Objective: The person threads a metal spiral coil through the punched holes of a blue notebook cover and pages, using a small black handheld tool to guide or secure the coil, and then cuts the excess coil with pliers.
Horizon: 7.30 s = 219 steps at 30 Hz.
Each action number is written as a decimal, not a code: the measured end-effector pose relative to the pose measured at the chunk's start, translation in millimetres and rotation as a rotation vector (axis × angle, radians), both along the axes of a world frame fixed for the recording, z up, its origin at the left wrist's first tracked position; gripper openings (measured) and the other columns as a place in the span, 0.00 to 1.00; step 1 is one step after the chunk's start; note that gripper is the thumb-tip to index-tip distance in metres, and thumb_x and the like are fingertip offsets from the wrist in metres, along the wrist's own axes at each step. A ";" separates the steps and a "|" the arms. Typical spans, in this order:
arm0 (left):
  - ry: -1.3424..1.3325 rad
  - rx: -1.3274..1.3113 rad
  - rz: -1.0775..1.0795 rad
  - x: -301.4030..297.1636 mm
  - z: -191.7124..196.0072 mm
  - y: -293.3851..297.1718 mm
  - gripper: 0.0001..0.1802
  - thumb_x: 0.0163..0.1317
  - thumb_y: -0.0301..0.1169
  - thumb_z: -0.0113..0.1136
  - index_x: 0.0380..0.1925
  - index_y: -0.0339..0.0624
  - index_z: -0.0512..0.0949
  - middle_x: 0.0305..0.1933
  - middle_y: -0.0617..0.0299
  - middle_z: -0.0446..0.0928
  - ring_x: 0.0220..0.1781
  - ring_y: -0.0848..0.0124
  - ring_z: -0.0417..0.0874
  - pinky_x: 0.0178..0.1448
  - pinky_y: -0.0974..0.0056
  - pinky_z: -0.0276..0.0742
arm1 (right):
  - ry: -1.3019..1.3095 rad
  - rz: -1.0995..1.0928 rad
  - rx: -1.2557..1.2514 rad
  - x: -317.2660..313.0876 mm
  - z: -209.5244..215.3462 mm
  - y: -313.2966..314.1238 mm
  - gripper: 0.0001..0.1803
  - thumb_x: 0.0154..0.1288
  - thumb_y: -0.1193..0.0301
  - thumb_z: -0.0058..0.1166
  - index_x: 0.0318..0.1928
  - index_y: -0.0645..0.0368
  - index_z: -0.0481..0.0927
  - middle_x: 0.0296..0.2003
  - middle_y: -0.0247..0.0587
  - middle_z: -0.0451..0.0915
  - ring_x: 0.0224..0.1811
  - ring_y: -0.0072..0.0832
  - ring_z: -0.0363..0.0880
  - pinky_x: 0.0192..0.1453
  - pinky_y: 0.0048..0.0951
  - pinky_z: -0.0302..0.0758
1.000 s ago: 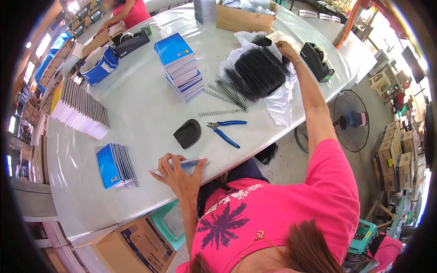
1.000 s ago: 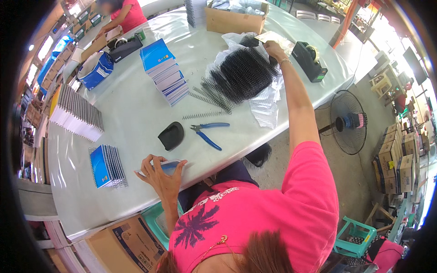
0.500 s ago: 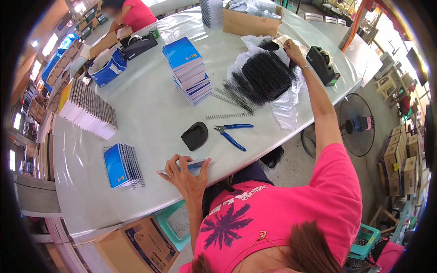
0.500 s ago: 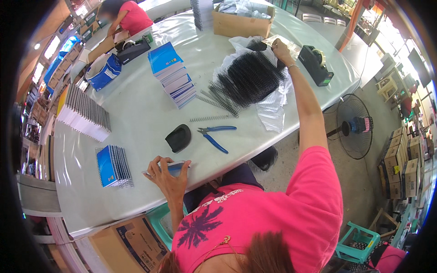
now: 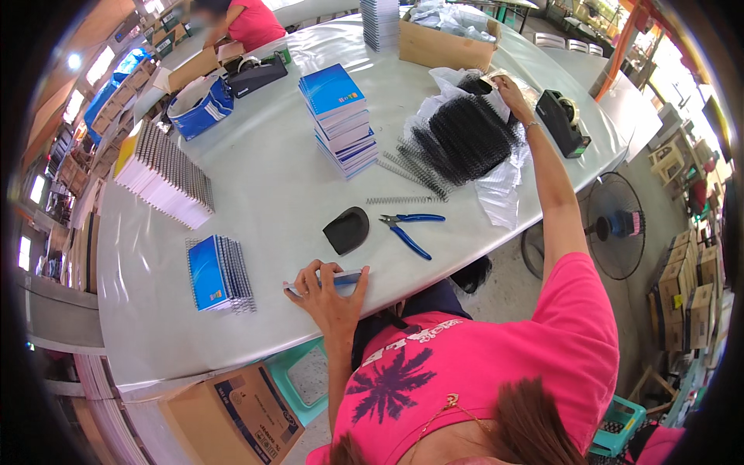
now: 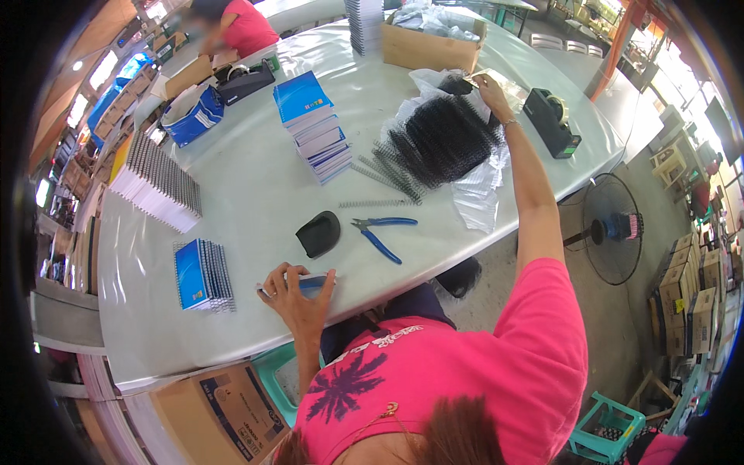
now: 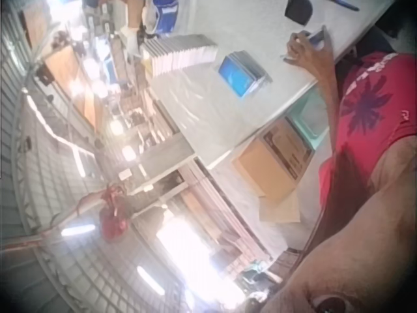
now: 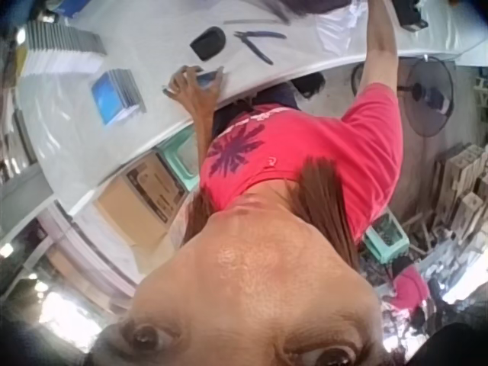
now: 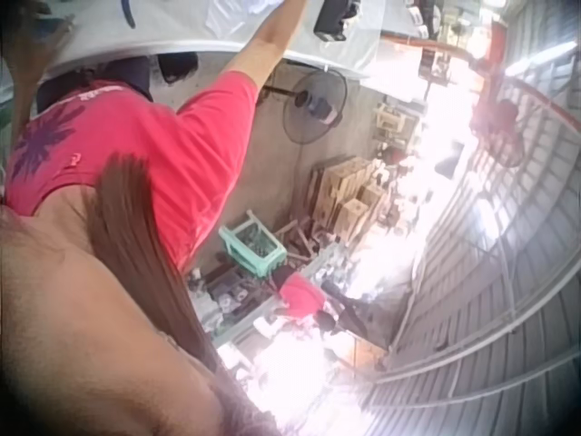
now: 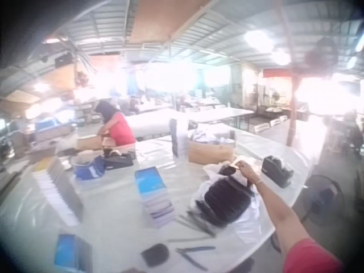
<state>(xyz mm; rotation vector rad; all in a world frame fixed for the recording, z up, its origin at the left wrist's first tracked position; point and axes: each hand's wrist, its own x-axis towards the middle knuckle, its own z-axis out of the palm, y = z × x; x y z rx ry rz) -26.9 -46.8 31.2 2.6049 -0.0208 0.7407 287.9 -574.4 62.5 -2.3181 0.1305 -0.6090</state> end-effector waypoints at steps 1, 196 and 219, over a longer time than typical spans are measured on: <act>0.007 0.005 0.004 -0.7 -0.2 0.8 0.25 0.45 0.50 0.76 0.34 0.49 0.75 0.50 0.62 0.70 0.61 0.57 0.67 0.69 0.32 0.48 | -0.034 -0.004 0.074 0.4 -2.9 4.4 0.20 0.76 0.59 0.46 0.54 0.64 0.78 0.50 0.47 0.81 0.53 0.36 0.77 0.60 0.33 0.70; 0.038 -0.331 -0.166 -7.2 -5.7 69.8 0.32 0.48 0.32 0.77 0.47 0.39 0.65 0.47 0.52 0.63 0.55 0.53 0.65 0.62 0.52 0.63 | 0.160 0.584 -0.270 -231.3 -6.4 386.1 0.28 0.64 0.54 0.60 0.57 0.60 0.72 0.55 0.63 0.69 0.54 0.57 0.70 0.58 0.52 0.70; 0.084 -0.693 -0.133 2.2 -32.4 67.1 0.54 0.31 0.35 0.85 0.55 0.40 0.57 0.51 0.56 0.59 0.50 0.61 0.65 0.59 0.57 0.66 | 0.669 1.155 0.313 -240.2 19.4 357.8 0.25 0.54 0.63 0.68 0.51 0.63 0.82 0.65 0.46 0.70 0.66 0.31 0.67 0.71 0.31 0.59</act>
